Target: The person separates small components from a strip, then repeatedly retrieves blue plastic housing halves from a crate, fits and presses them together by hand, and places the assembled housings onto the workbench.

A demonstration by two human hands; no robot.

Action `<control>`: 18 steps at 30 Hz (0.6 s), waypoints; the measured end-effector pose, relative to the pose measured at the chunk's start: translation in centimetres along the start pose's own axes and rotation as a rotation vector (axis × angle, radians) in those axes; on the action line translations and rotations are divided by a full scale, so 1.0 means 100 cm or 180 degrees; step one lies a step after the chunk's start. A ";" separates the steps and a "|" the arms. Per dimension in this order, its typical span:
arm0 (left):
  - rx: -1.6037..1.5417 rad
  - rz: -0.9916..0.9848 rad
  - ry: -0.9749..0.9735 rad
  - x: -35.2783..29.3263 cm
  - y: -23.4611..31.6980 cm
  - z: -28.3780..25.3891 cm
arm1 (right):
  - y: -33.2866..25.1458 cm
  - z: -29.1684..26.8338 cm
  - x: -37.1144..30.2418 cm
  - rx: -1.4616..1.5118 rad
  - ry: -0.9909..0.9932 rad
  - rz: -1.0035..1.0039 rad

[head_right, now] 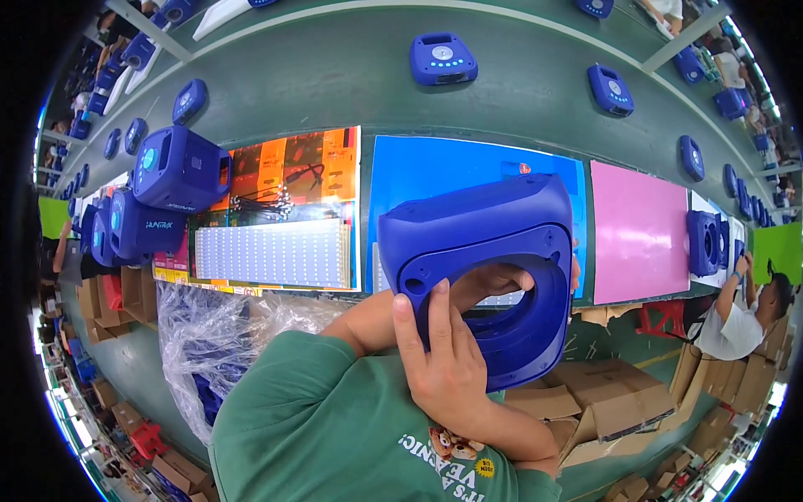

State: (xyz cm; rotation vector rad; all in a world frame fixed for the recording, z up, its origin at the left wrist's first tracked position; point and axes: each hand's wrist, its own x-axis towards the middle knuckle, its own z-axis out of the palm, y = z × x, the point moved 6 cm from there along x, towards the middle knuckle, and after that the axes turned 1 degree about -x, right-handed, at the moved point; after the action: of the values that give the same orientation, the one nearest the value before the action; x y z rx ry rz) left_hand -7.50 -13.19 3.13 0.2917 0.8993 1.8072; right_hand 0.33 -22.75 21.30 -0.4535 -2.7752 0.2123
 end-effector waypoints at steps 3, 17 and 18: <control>0.0187 0.0052 0.0246 -0.006 0.005 -0.011 | -0.003 0.001 0.005 0.0067 0.0021 -0.0047; 0.1270 0.0266 0.1197 0.016 0.026 -0.034 | 0.012 0.005 0.016 0.0296 -0.0010 -0.0012; 0.1356 0.0262 0.1186 0.020 0.027 -0.033 | 0.021 0.002 0.015 0.0459 0.0106 0.0101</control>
State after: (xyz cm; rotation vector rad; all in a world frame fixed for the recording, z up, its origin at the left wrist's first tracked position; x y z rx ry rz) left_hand -12.10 -13.35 2.33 0.2644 1.5607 1.7619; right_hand -0.51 -20.26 21.17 -0.4600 -2.6986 0.4054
